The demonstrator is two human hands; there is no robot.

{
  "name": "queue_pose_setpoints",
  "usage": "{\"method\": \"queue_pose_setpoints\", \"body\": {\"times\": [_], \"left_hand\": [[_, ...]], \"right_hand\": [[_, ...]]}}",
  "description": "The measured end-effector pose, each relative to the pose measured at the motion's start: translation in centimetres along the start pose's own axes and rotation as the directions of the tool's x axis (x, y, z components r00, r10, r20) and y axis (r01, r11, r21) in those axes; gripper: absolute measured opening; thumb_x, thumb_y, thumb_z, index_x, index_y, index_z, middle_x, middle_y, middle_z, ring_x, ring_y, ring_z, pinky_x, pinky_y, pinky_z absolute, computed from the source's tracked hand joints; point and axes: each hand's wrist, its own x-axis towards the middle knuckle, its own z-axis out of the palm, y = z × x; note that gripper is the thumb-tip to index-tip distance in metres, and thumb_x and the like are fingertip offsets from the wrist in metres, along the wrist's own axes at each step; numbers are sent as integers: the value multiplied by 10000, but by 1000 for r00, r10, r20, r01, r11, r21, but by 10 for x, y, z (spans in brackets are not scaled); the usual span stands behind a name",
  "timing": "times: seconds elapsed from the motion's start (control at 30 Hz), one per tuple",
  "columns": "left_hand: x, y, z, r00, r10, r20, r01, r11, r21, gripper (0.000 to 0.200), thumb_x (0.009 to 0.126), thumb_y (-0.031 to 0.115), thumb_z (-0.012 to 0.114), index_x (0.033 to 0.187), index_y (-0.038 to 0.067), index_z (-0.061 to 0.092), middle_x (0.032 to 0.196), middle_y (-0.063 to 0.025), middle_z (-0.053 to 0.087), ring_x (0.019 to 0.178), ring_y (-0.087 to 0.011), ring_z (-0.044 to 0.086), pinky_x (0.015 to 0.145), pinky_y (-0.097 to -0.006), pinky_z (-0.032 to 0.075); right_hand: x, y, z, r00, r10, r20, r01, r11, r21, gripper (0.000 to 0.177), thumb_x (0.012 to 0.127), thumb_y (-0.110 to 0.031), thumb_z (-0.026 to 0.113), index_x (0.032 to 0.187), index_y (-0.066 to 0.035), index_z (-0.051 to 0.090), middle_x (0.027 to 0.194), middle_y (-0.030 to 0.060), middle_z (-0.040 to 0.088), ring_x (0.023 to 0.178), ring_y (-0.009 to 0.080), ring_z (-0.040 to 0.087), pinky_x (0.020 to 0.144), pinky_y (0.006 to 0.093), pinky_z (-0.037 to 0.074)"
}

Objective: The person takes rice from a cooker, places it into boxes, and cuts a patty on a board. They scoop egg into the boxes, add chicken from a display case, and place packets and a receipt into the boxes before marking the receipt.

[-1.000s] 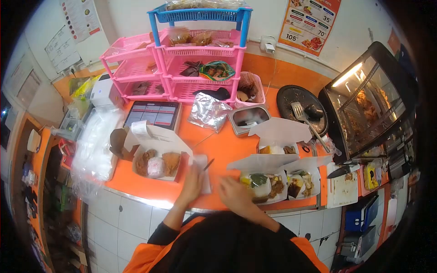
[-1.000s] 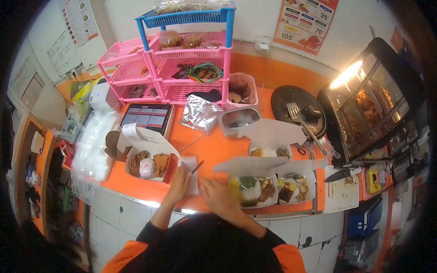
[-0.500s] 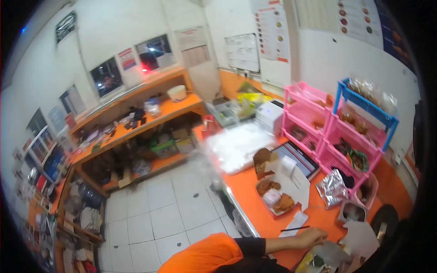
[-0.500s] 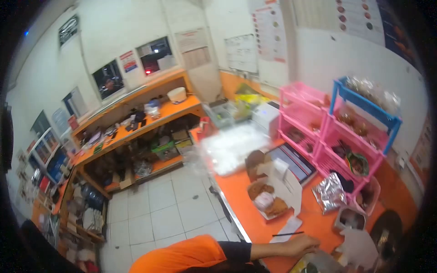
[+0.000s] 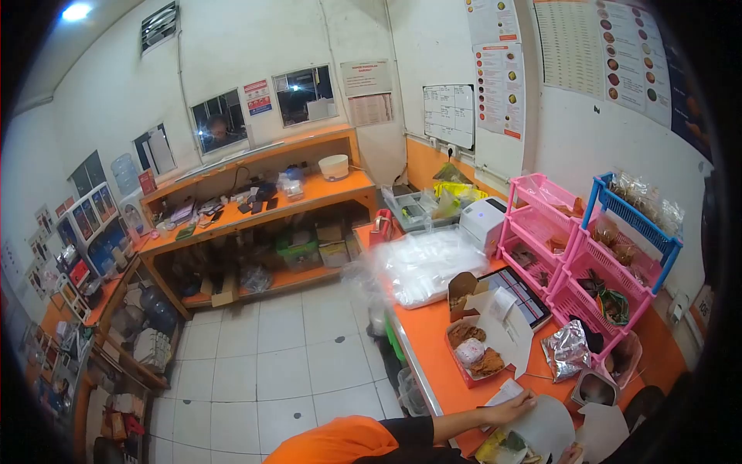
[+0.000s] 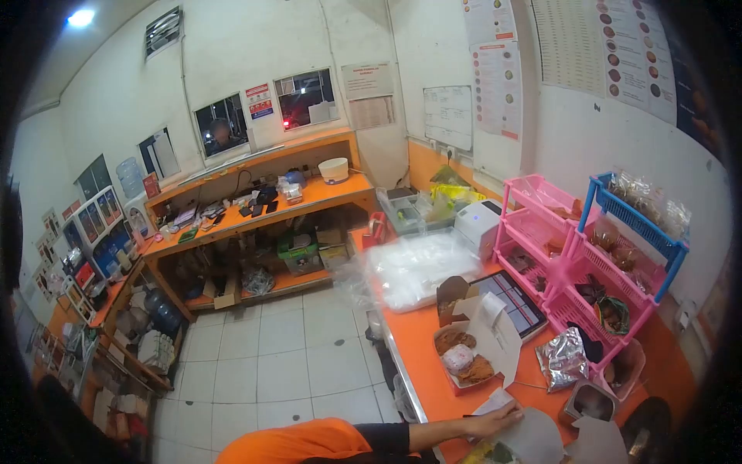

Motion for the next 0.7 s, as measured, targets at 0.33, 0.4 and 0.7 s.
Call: {"method": "queue_pose_setpoints", "body": {"times": [0.33, 0.4, 0.7], "left_hand": [[11, 4, 66, 952, -80, -294, 121, 985, 124, 443, 986, 472, 477, 1013, 29, 479, 891, -60, 515, 837, -145, 507, 741, -315, 436], [9, 29, 64, 926, -235, -296, 243, 970, -12, 436, 964, 471, 526, 939, 37, 493, 812, -36, 502, 769, -133, 500, 681, -307, 427], [35, -6, 21, 994, 100, 51, -105, 990, 99, 266, 882, 310, 698, 989, 68, 668, 866, -7, 656, 790, -96, 583, 745, -255, 463]], "right_hand": [[10, -70, 36, 955, 227, 193, -230, 973, -8, 307, 907, -239, 602, 1096, 3, 586, 1103, 154, 619, 1033, 282, 568, 930, 398, 433], [11, -71, 37, 947, 250, 200, -254, 967, -6, 307, 906, -233, 602, 1101, 4, 589, 1099, 150, 622, 1030, 276, 571, 929, 395, 436], [15, -50, 9, 915, 358, 187, -368, 930, 22, 308, 899, -206, 603, 1121, 8, 603, 1078, 130, 635, 1016, 248, 585, 921, 384, 448]]}}
